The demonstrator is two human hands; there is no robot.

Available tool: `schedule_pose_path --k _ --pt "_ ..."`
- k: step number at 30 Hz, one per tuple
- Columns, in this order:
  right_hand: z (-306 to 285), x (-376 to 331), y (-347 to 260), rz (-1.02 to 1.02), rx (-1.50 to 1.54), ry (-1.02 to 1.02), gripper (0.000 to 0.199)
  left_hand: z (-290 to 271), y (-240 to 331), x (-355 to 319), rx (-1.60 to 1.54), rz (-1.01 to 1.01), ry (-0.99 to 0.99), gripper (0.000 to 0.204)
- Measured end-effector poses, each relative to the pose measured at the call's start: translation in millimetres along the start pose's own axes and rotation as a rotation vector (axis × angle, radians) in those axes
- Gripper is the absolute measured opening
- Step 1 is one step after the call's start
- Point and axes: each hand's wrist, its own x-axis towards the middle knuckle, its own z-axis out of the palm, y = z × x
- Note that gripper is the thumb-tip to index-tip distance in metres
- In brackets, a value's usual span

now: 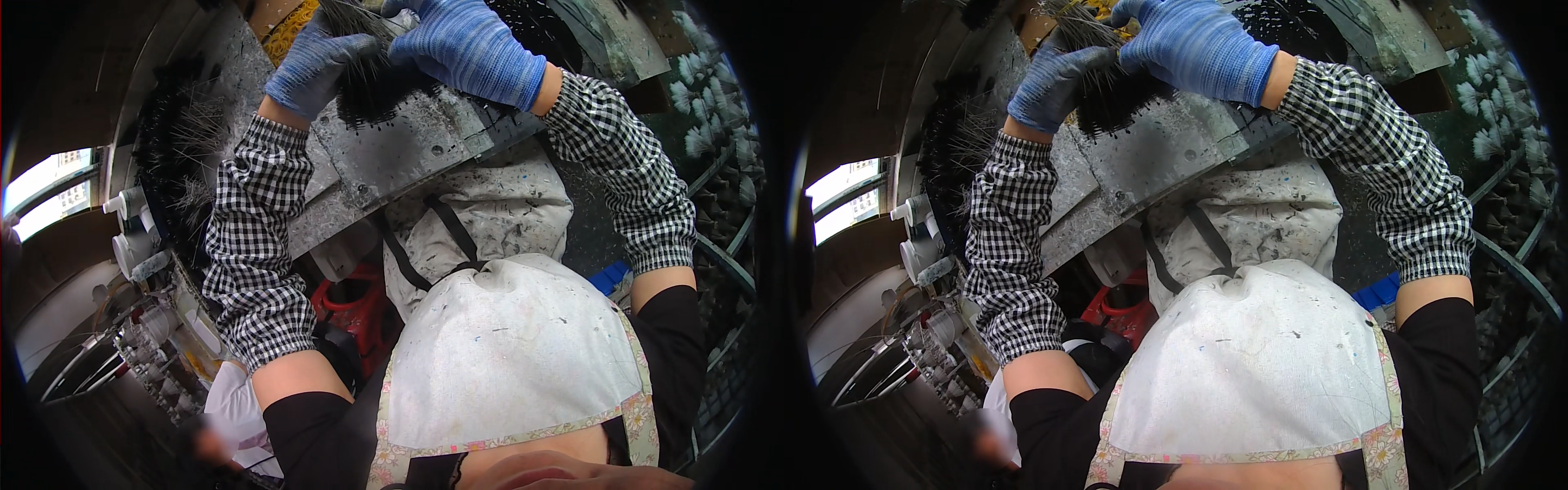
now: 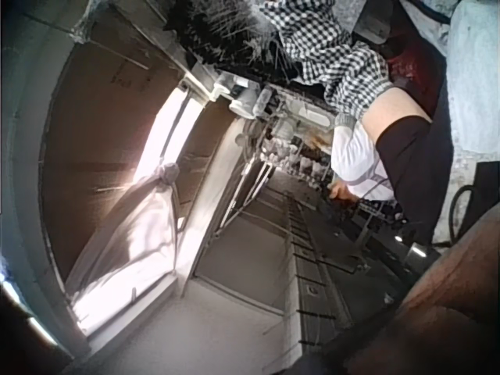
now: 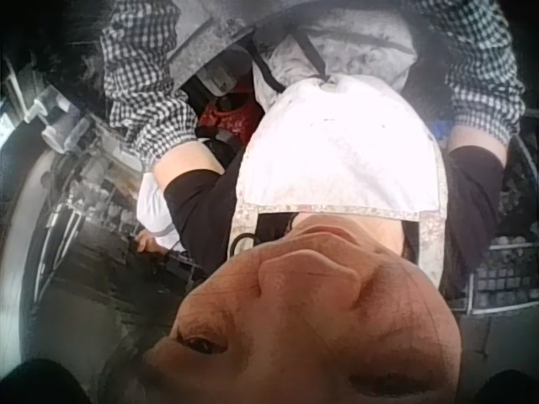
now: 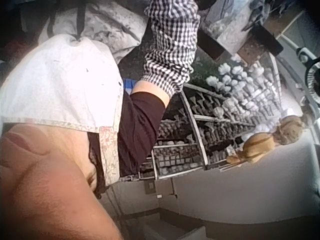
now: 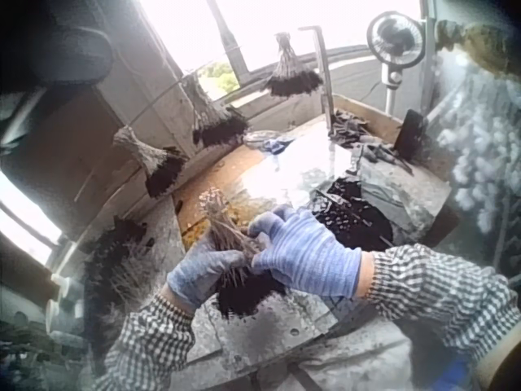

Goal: Bundling and securing black bristles with rubber bands at a manufacturing workstation.

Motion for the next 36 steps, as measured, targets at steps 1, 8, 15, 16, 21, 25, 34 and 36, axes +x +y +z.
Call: schedule_pose_path --k 1,8,15,16,21,25,34,36 --pt "-1.7 1.2 0.6 0.012 -0.024 -0.055 0.012 0.9 -0.1 0.0 0.0 -0.001 0.002 0.057" --pt "-22.8 5.4 0.5 0.153 0.084 -0.238 0.009 -6.6 -5.4 2.4 0.154 0.004 0.104 0.039" --pt "-14.8 4.8 -2.6 0.153 0.088 -0.257 0.009 8.8 5.1 8.0 0.096 0.021 0.164 0.026" --pt "-16.7 9.1 -4.0 0.151 0.088 -0.256 0.009 5.5 6.2 8.3 0.097 0.022 0.165 0.026" --pt "-18.7 17.7 -6.0 0.273 -0.115 -0.342 0.009 11.9 14.3 13.9 0.177 0.026 0.168 0.025" --pt "-12.2 13.6 5.0 0.421 0.106 -0.377 0.013 22.5 11.3 23.9 0.203 0.085 0.17 0.029" --pt "0.8 -21.4 33.2 0.504 0.242 -0.103 0.024 75.6 19.0 58.4 -0.094 0.196 -0.017 0.043" --pt "7.7 -28.1 44.0 0.462 0.339 -0.088 0.031 72.9 11.6 70.6 0.082 0.225 -0.048 0.025"
